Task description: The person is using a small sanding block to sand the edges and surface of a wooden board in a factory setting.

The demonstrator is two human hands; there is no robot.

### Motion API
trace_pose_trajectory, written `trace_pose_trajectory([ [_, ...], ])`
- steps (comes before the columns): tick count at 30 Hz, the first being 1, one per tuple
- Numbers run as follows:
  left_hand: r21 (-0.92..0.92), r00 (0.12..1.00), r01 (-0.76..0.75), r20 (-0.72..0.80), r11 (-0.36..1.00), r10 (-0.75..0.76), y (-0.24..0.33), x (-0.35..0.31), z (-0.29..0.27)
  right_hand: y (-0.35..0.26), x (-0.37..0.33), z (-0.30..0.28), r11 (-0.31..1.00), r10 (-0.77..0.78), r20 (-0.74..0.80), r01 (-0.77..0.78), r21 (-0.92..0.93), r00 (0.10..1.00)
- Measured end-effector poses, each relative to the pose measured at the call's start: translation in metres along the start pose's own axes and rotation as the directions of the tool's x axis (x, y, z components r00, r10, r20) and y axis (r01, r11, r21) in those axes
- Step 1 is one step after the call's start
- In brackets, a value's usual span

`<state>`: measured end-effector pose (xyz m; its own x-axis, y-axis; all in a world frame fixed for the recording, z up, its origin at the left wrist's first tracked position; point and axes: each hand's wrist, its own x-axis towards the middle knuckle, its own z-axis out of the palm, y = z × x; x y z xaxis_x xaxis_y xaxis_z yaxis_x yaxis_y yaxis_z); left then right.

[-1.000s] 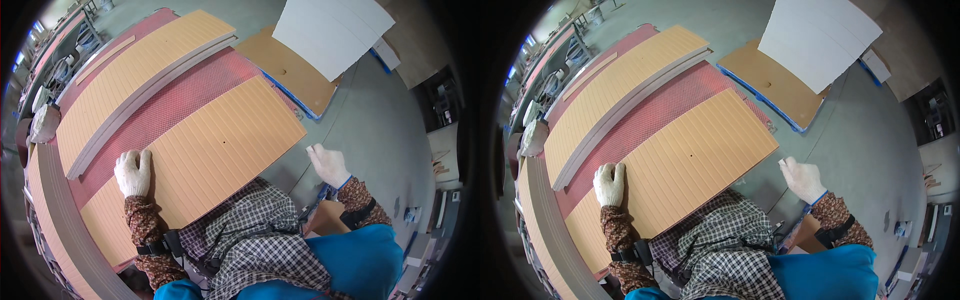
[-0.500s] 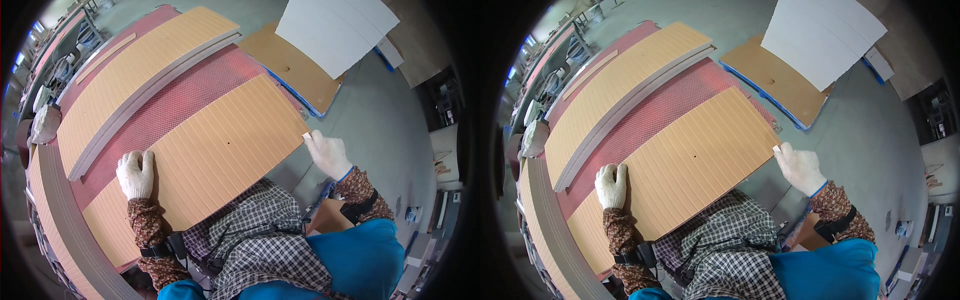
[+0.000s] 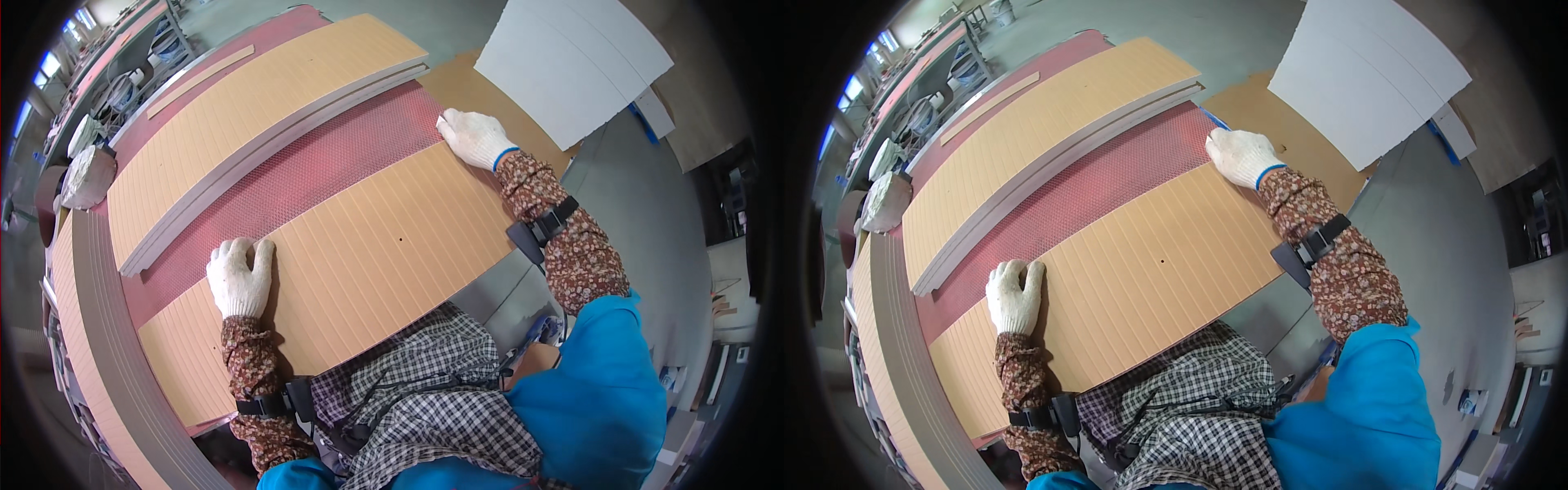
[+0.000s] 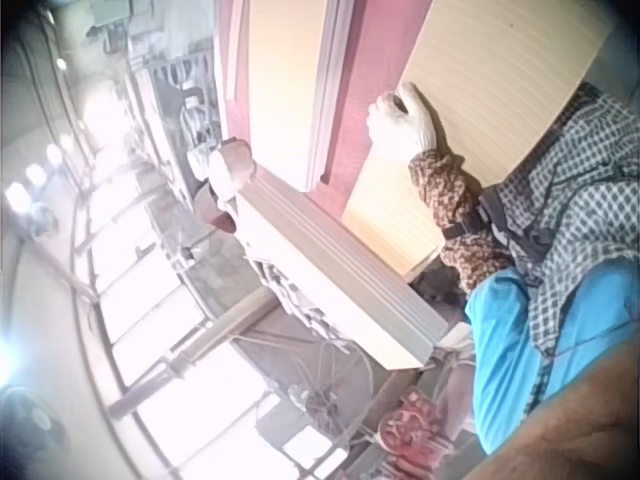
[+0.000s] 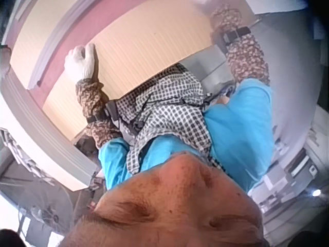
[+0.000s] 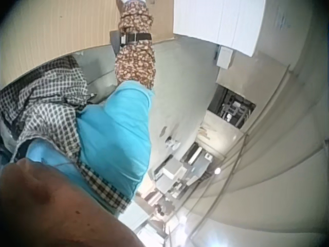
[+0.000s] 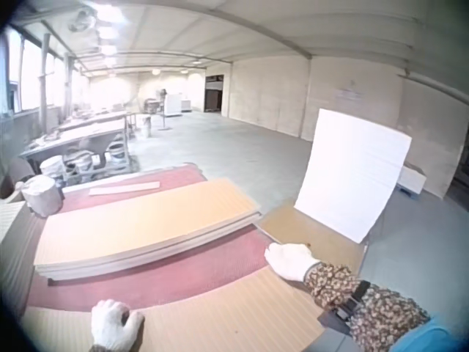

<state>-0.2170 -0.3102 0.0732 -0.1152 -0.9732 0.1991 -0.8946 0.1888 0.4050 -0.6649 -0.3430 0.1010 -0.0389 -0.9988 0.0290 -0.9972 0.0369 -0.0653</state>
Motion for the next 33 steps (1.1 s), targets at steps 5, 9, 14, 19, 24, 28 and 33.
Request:
trace_pose_trajectory([
  [5,0.001,1.0,0.016,0.009,1.0,-0.016,0.002,0.002,0.001,0.004,-0.012,0.007,0.998,0.062,-0.013,-0.062,0.011,0.998],
  [9,-0.001,1.0,0.008,0.005,1.0,-0.008,-0.003,0.002,0.003,0.002,-0.078,-0.003,0.997,0.069,0.018,-0.069,0.034,0.997],
  [14,0.001,1.0,-0.006,0.008,1.0,0.006,-0.007,0.001,0.004,0.008,-0.179,-0.002,0.996,0.085,0.002,-0.086,0.012,0.996],
  [19,0.004,1.0,-0.007,0.004,1.0,0.007,-0.008,0.0,0.004,0.006,-0.259,-0.01,0.983,0.174,0.157,-0.161,-0.093,0.972],
  [24,0.019,0.999,-0.001,0.036,1.0,0.0,-0.003,0.0,0.0,0.005,-0.285,0.002,0.969,0.249,0.072,-0.247,-0.029,0.966],
  [28,0.005,1.0,-0.011,0.01,1.0,0.011,-0.005,0.002,0.004,-0.014,-0.258,-0.014,0.967,0.233,0.022,-0.234,0.095,0.972],
  [33,-0.023,0.998,-0.046,-0.032,0.999,0.045,-0.007,0.002,0.009,-0.01,-0.256,-0.007,0.983,0.179,0.018,-0.18,0.035,0.984],
])
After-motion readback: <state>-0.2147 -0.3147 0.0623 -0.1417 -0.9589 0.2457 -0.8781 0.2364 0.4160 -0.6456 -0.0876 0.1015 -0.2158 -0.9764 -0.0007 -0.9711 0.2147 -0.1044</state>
